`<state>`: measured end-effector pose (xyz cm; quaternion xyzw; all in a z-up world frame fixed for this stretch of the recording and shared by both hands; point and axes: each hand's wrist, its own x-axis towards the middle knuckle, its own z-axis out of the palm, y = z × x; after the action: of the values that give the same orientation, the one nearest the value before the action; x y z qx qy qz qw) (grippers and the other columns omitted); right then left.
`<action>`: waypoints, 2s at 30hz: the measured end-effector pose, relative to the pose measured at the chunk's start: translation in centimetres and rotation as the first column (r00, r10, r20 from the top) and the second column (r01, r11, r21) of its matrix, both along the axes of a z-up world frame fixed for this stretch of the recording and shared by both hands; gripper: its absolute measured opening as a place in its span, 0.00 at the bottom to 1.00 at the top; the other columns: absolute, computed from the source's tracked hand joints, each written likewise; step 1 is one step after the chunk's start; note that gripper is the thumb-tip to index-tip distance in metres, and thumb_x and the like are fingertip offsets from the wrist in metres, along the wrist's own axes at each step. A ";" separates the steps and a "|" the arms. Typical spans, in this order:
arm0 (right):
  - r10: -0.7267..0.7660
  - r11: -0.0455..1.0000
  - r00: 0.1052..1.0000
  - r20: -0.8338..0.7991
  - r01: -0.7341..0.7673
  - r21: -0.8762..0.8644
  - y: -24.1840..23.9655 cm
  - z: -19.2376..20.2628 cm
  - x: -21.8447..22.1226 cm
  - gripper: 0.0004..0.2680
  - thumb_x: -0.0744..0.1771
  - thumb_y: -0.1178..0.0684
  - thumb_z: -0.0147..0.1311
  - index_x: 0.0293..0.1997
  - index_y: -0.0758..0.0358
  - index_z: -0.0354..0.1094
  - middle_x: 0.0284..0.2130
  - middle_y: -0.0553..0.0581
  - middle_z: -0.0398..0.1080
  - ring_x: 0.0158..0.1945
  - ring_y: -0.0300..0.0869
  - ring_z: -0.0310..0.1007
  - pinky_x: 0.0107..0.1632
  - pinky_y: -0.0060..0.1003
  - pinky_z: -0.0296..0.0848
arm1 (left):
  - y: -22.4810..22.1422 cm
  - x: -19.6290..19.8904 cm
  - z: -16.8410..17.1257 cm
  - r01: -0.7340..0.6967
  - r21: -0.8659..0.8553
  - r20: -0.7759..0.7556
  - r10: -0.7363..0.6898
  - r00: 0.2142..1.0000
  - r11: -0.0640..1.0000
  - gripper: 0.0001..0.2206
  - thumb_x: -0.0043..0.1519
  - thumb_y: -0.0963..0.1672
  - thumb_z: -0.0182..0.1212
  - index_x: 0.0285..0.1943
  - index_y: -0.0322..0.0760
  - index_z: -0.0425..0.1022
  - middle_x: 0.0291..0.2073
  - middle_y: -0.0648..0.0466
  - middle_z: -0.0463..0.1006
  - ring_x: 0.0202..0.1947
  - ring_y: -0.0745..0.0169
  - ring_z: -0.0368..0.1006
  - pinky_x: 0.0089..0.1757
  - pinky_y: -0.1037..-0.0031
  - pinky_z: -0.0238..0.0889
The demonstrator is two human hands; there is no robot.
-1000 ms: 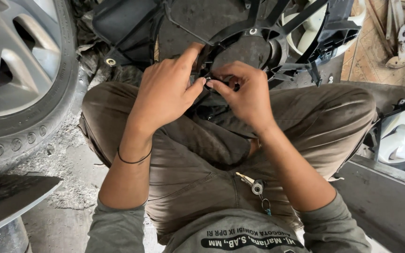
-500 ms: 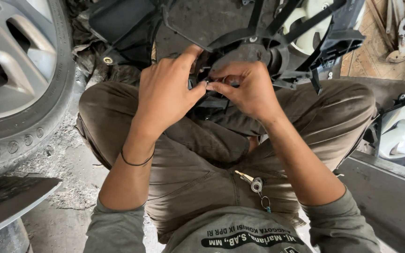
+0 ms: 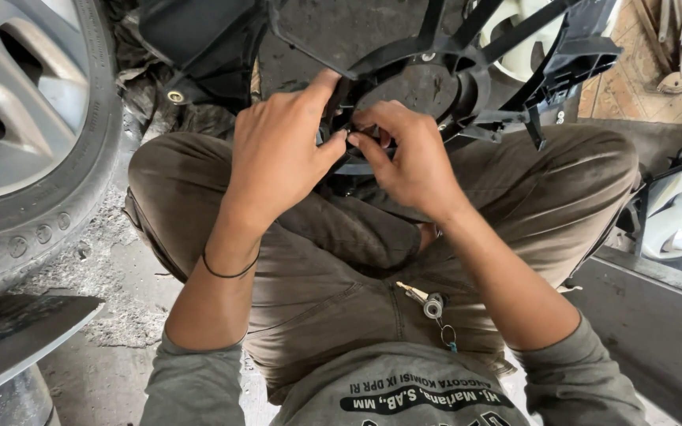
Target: Assembling a car cooling fan motor into its plastic shroud and routing the electrical wiring through clips.
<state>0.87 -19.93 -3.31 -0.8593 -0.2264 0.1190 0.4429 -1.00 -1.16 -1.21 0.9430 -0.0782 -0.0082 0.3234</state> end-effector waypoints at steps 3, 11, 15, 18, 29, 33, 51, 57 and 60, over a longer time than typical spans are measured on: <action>-0.010 1.000 0.998 0.055 0.009 0.024 0.2 -0.2 -0.5 0.07 0.64 0.66 0.59 0.45 0.71 0.69 0.34 0.57 0.69 0.31 0.43 0.64 0.36 0.35 0.67 | -0.1 0.1 -0.1 0.012 0.012 0.015 -0.012 1.000 1.000 0.18 0.54 0.42 0.67 0.51 0.31 0.69 0.27 0.46 0.81 0.25 0.35 0.76 0.26 0.52 0.62; 0.007 1.000 0.999 0.042 -0.008 0.023 -0.3 0.0 -0.5 0.07 0.65 0.66 0.59 0.45 0.70 0.69 0.33 0.56 0.66 0.31 0.43 0.63 0.37 0.35 0.66 | 0.0 -0.1 0.2 0.029 -0.019 0.004 -0.029 1.000 0.999 0.15 0.54 0.41 0.68 0.45 0.32 0.69 0.25 0.47 0.80 0.22 0.37 0.74 0.25 0.53 0.61; 0.034 0.996 0.999 -0.018 -0.033 0.082 -1.1 -0.2 -0.5 0.08 0.64 0.67 0.61 0.46 0.72 0.71 0.33 0.56 0.70 0.30 0.40 0.64 0.36 0.33 0.66 | -0.2 -0.2 0.3 0.047 -0.015 -0.009 -0.047 0.999 0.999 0.15 0.54 0.41 0.68 0.46 0.33 0.68 0.23 0.49 0.78 0.22 0.38 0.74 0.25 0.54 0.60; -0.025 0.993 1.000 -0.019 0.027 0.114 -1.0 -0.7 -1.0 0.09 0.64 0.68 0.60 0.48 0.71 0.72 0.35 0.55 0.70 0.31 0.39 0.64 0.37 0.31 0.66 | 0.0 -0.1 0.3 0.064 -0.035 -0.002 -0.064 0.998 0.997 0.16 0.55 0.41 0.67 0.49 0.32 0.68 0.24 0.50 0.79 0.22 0.40 0.74 0.25 0.55 0.60; -0.112 0.983 0.992 -0.059 0.119 0.140 -0.7 -0.5 -1.5 0.09 0.64 0.67 0.62 0.47 0.70 0.73 0.34 0.54 0.69 0.32 0.37 0.62 0.37 0.29 0.64 | -0.3 -0.2 0.2 0.039 0.003 -0.002 -0.039 0.999 0.999 0.21 0.51 0.42 0.68 0.53 0.35 0.69 0.25 0.52 0.80 0.24 0.40 0.76 0.26 0.55 0.62; 0.014 0.998 1.000 0.026 -0.015 0.056 -1.3 1.0 -0.6 0.09 0.64 0.71 0.56 0.47 0.74 0.74 0.43 0.58 0.76 0.36 0.42 0.71 0.34 0.31 0.67 | -0.7 -0.2 0.0 0.010 0.079 -0.008 -0.009 1.000 0.997 0.23 0.51 0.44 0.71 0.54 0.37 0.71 0.27 0.51 0.81 0.25 0.40 0.77 0.26 0.56 0.63; 0.122 0.970 0.947 0.296 -0.052 -0.236 -4.9 5.1 -3.8 0.08 0.64 0.58 0.59 0.46 0.65 0.72 0.30 0.58 0.75 0.34 0.50 0.70 0.53 0.46 0.58 | -2.8 -2.6 6.7 0.095 0.026 -0.047 -0.094 0.994 0.995 0.14 0.55 0.43 0.74 0.43 0.28 0.75 0.27 0.49 0.77 0.19 0.52 0.65 0.27 0.65 0.58; 0.094 0.975 0.970 0.225 -0.044 -0.219 -7.2 6.3 -5.7 0.07 0.63 0.58 0.59 0.44 0.64 0.71 0.28 0.55 0.74 0.33 0.48 0.69 0.49 0.45 0.56 | -5.5 -3.7 7.8 0.122 0.005 -0.035 -0.121 0.992 0.993 0.17 0.52 0.41 0.74 0.47 0.25 0.78 0.31 0.48 0.82 0.24 0.53 0.74 0.29 0.69 0.63; 0.073 0.974 0.978 0.195 -0.027 -0.225 -7.9 5.0 -6.8 0.07 0.63 0.58 0.59 0.44 0.63 0.71 0.28 0.55 0.74 0.33 0.48 0.69 0.49 0.46 0.56 | -6.5 -4.0 6.5 0.120 -0.036 -0.067 -0.122 0.990 0.992 0.26 0.49 0.41 0.74 0.58 0.23 0.74 0.35 0.49 0.84 0.27 0.57 0.79 0.31 0.72 0.66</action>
<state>-5.95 -27.87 1.72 -0.9049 -0.2773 0.0666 0.3161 -5.00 -7.65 5.32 0.9304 -0.1240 -0.0593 0.3397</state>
